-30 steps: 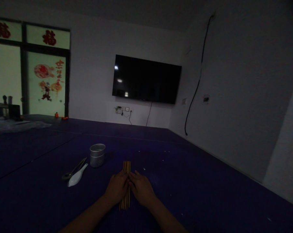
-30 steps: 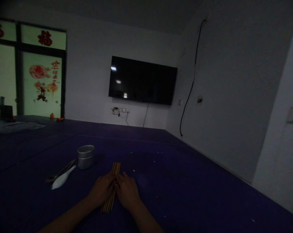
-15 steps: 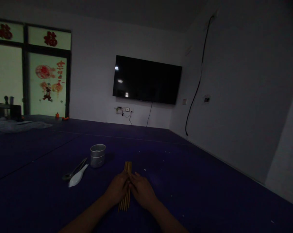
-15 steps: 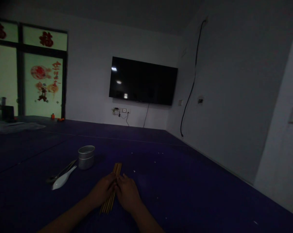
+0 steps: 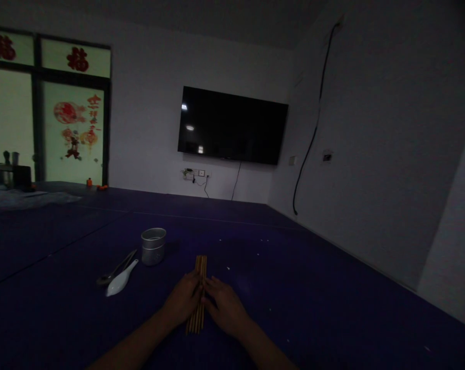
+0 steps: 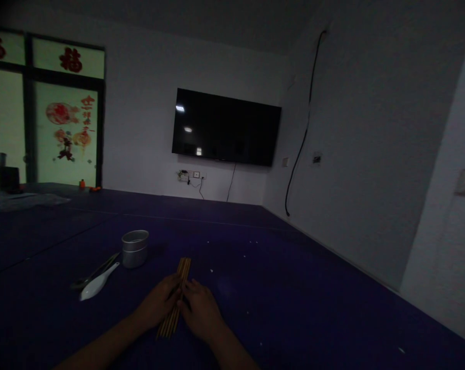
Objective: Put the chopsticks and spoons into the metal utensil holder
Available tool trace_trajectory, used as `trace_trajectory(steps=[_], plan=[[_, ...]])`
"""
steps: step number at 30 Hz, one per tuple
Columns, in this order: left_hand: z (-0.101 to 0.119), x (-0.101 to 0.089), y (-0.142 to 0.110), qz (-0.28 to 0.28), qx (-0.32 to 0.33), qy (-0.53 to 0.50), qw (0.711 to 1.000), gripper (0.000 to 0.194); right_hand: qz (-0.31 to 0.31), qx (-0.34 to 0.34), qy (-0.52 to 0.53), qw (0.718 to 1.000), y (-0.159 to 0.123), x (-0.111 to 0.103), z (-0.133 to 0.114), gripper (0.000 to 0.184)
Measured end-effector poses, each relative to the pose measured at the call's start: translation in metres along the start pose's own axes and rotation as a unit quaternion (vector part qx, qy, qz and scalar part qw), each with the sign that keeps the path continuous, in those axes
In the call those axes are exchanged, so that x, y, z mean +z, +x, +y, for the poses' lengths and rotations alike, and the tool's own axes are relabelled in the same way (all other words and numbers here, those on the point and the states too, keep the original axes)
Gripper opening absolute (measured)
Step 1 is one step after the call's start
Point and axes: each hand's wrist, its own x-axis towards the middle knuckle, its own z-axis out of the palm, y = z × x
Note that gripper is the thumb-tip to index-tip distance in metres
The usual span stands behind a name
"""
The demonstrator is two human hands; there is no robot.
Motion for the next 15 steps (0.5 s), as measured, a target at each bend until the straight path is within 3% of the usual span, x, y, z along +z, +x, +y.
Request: trace_trajectory(steps=[15], plan=[[0.0030, -0.0034, 0.0001, -0.011, -0.030, 0.032, 0.999, 0.035, -0.012, -0.007, -0.007, 1.000, 0.0004, -0.0005, -0.0034, 0.047]])
